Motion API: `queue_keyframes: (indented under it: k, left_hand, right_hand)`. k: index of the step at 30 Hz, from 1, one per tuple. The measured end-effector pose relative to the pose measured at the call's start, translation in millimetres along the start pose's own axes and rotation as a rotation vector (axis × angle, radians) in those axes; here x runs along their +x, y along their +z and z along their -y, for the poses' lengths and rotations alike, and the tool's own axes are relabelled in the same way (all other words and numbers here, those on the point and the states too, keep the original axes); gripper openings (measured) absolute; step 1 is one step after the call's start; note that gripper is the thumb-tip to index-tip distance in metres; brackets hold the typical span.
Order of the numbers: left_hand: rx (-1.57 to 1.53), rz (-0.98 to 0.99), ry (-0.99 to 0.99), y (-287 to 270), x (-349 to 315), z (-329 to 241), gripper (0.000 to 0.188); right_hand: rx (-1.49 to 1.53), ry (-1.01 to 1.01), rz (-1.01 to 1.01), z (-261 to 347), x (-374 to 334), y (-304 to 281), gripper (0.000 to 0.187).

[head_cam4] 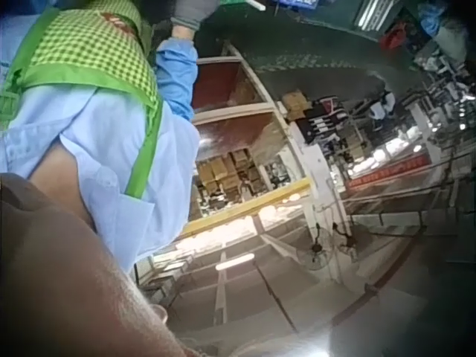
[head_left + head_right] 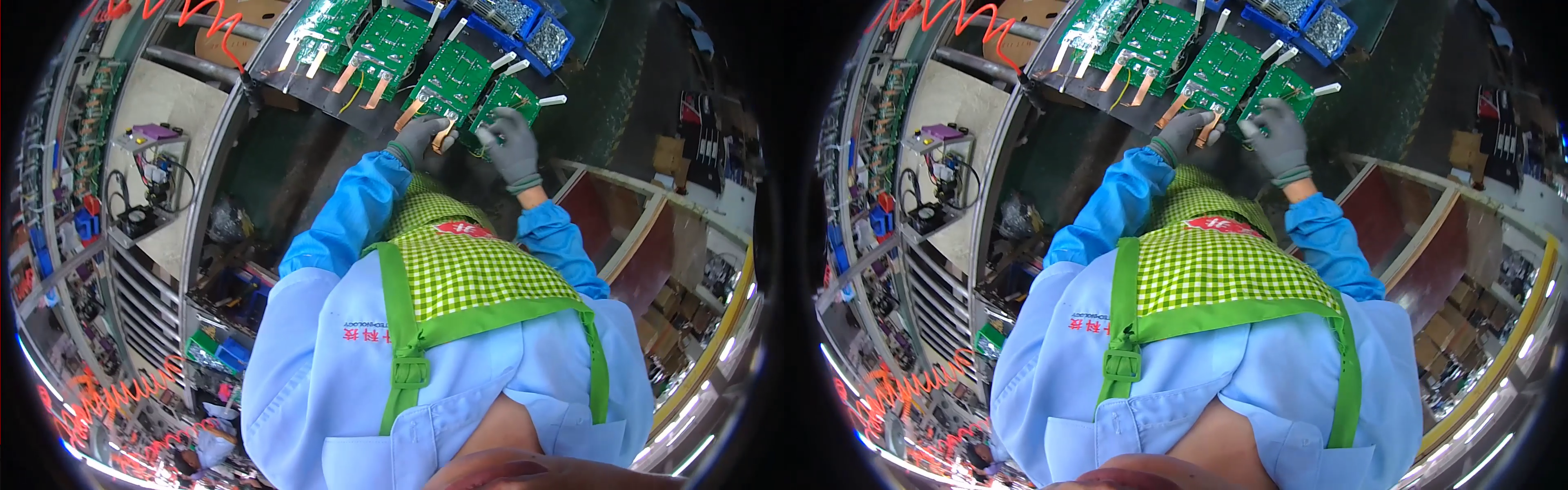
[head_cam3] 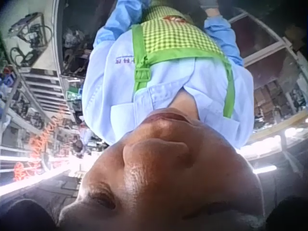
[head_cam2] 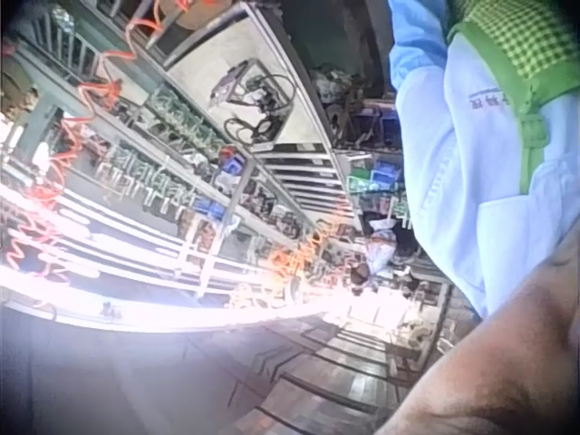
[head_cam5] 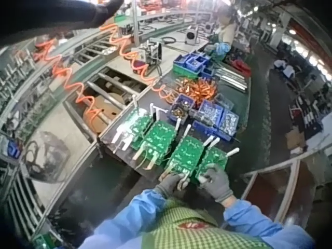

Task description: Assembling electronic components and copper strips onto printed circuit boards using a power screwdriver.

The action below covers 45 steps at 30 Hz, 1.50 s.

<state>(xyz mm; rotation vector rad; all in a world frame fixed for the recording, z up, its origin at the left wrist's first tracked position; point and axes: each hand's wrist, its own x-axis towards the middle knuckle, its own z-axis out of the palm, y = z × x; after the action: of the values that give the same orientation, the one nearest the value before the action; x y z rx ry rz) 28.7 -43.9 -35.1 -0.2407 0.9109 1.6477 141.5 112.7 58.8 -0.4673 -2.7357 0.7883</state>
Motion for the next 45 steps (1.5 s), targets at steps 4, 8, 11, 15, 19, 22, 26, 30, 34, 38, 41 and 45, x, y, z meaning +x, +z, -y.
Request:
queue_keyframes:
  k: [4, 8, 11, 15, 19, 22, 26, 30, 34, 38, 41, 45]
  left_hand:
    - [-0.297, 0.028, -0.018, -22.9, -18.5, 23.0, 0.026]
    - [-0.218, -0.083, -0.138, -34.2, -28.4, 62.1, 0.028]
    - [-0.083, 0.026, -0.143, -7.1, -36.0, 57.9, 0.03]
    - [0.01, 0.122, -0.168, 10.6, -24.4, 55.9, 0.034]
    - [0.01, 0.003, 0.002, 18.5, 6.7, 71.8, 0.026]
    - [-0.046, -0.105, -0.021, 14.6, 27.1, 75.1, 0.017]
    - [-0.419, -0.121, -0.037, 40.0, 32.8, 74.7, 0.018]
    - [-0.435, -0.058, -0.025, 42.1, 45.4, 88.3, 0.021]
    - [-0.514, -0.041, -0.049, 39.9, 49.9, 90.9, 0.02]
    - [-0.532, 0.01, -0.054, 37.0, 47.8, 90.4, 0.019]
    - [-0.45, 0.006, 0.051, 34.4, 44.9, 94.4, 0.02]
    - [-0.664, 0.129, 0.0, 31.8, 37.8, 90.3, 0.021]
  right_hand:
    - [-0.299, 0.11, -0.136, -35.3, -10.6, -7.8, 0.03]
    - [-0.357, 0.204, 0.029, -59.5, -17.0, 0.4, 0.023]
    - [-0.414, 0.189, 0.003, -57.6, -20.0, 1.5, 0.017]
    - [-0.471, 0.089, -0.104, -45.4, -18.6, -8.5, 0.015]
    - [-0.338, -0.04, -0.269, -41.2, -13.5, -17.0, 0.016]
    - [-0.24, 0.068, -0.219, -33.0, -29.2, -23.4, 0.015]
    - [-0.193, 0.0, -0.102, -15.3, -53.6, -32.4, 0.014]
    - [-0.134, -0.028, -0.047, -5.4, -63.4, -32.1, 0.013]
    - [-0.152, -0.048, -0.023, -0.9, -66.3, -31.4, 0.014]
    - [-0.127, -0.083, 0.01, -0.6, -68.1, -25.8, 0.016]
    - [-0.133, -0.068, 0.091, 4.3, -68.3, -25.5, 0.018]
    - [-0.162, -0.121, 0.124, 1.0, -64.1, -19.1, 0.018]
